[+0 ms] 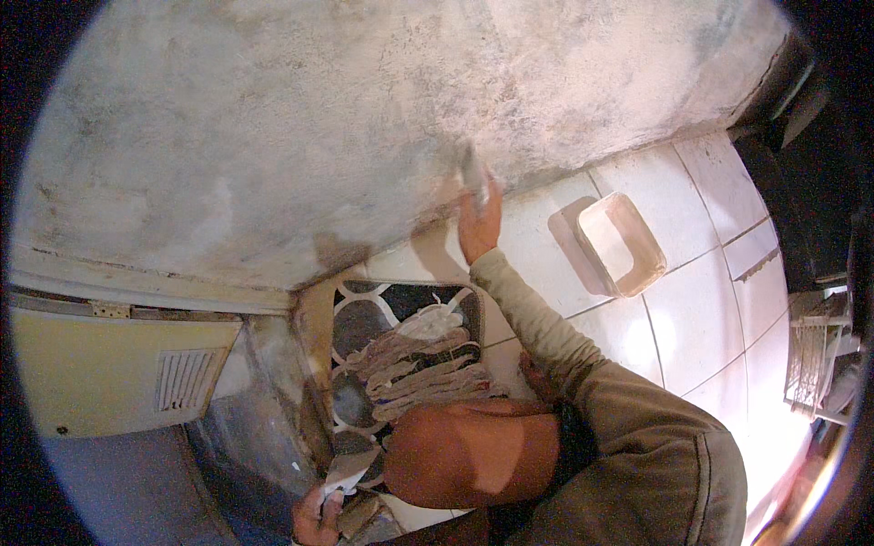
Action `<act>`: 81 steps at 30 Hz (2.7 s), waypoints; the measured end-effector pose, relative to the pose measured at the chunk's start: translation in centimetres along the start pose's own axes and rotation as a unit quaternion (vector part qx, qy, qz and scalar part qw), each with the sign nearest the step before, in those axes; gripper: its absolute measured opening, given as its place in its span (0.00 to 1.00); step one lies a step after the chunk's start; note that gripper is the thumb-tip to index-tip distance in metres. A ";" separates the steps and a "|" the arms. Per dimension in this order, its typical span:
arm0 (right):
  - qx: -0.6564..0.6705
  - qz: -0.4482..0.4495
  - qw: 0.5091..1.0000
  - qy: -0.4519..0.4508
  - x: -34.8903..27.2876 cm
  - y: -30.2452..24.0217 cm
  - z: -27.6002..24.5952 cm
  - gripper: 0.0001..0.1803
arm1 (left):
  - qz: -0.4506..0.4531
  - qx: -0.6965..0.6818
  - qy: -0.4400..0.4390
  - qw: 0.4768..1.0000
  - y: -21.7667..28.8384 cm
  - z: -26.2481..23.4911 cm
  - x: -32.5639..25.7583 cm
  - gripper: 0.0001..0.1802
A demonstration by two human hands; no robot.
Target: The person scoops plaster from a container using a small trowel and applies it to a wall section near the floor. They repeatedly smooth the plaster with the trowel, working on a specific area of the wall while sitting on the floor.
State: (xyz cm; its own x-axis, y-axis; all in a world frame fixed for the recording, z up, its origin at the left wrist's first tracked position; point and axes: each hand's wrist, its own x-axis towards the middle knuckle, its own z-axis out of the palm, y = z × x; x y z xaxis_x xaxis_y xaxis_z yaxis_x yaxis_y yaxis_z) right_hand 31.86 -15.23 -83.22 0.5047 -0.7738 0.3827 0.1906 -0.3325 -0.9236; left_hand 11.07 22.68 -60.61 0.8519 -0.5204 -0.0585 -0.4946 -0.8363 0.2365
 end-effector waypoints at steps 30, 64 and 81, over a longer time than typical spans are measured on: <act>0.099 0.287 0.923 0.236 1.9 18.8 -5.8 0.23 | 0.034 0.000 0.023 0.999 -3.4 1.4 0.7 0.13; -0.179 0.103 0.972 0.110 -1.2 12.7 3.7 0.36 | -0.241 -0.198 0.010 0.950 1.0 0.7 3.1 0.12; 0.083 0.192 0.928 -0.308 -7.4 0.6 2.3 0.20 | -0.096 -0.203 0.009 0.974 -2.2 0.8 2.1 0.14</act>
State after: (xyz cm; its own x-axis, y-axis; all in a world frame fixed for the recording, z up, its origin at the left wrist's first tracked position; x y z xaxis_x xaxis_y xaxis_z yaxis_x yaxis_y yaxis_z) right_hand 30.16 -8.43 -86.64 0.9382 -0.3460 -0.0119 -0.0009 0.0319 -0.9995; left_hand 13.81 23.32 -62.05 0.9268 -0.3548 -0.1232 -0.2202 -0.7792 0.5868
